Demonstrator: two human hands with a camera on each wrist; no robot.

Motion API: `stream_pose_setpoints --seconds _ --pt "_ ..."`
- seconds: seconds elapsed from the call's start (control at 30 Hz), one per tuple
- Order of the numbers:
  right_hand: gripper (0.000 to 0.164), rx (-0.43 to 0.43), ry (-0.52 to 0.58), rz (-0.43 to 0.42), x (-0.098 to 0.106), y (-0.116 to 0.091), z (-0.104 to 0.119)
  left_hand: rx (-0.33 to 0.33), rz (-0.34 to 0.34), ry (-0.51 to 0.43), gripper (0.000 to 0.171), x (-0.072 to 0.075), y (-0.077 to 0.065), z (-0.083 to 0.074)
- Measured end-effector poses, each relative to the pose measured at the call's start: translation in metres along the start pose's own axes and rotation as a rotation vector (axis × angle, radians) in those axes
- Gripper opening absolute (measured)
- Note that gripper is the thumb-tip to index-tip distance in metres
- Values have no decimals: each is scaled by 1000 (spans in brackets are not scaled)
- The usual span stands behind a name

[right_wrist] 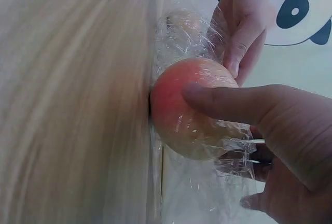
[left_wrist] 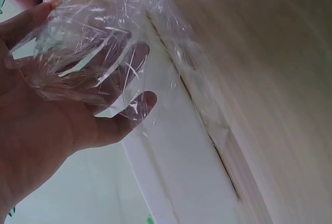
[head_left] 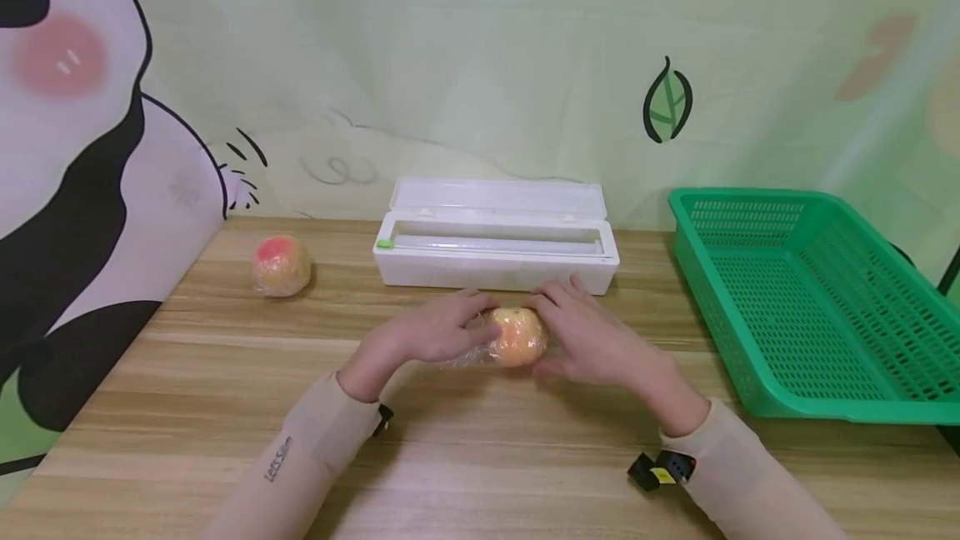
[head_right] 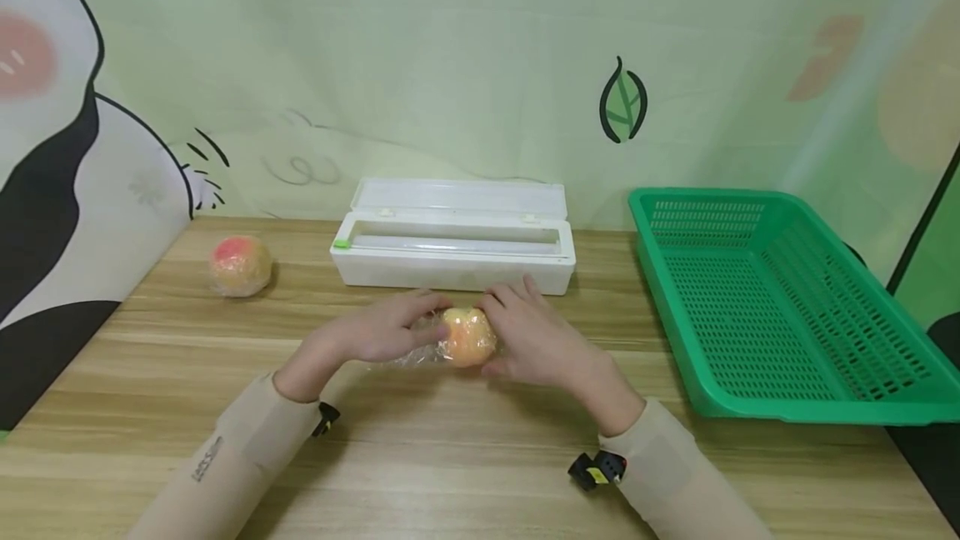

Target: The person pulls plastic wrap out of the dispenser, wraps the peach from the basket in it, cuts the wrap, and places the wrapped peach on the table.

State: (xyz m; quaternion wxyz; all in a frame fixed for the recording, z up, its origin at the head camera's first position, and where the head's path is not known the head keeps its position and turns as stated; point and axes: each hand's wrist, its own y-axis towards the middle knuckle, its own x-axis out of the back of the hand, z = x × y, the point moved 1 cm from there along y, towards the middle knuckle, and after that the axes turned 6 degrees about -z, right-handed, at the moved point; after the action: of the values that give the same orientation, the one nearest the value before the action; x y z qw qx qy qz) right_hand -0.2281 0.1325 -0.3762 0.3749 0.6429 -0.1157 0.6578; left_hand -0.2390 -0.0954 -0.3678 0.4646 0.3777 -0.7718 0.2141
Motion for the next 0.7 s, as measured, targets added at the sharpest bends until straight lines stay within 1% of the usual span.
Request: stream_pose_setpoints --seconds 0.13,0.27,0.33,0.4,0.43,0.5,0.63,0.7 --pt "79 -10 15 5 -1 0 1 12 10 16 44 1 -1 1" --pt "70 5 53 -5 0 0 2 17 22 26 44 -1 0 2" --pt "66 3 69 -3 0 0 3 25 19 24 46 -1 0 2" --pt "64 -7 83 6 1 -1 3 25 0 23 47 -2 0 3" --pt "64 -15 87 12 1 -1 3 17 -20 31 47 -2 0 3" --pt "63 -29 93 22 1 -2 3 -22 -80 52 45 -2 0 3" --pt "62 -40 117 26 1 -1 3 -146 -218 106 34 -2 3 1" --pt "62 -35 130 21 0 -1 2 -192 -254 118 33 -2 4 -1"
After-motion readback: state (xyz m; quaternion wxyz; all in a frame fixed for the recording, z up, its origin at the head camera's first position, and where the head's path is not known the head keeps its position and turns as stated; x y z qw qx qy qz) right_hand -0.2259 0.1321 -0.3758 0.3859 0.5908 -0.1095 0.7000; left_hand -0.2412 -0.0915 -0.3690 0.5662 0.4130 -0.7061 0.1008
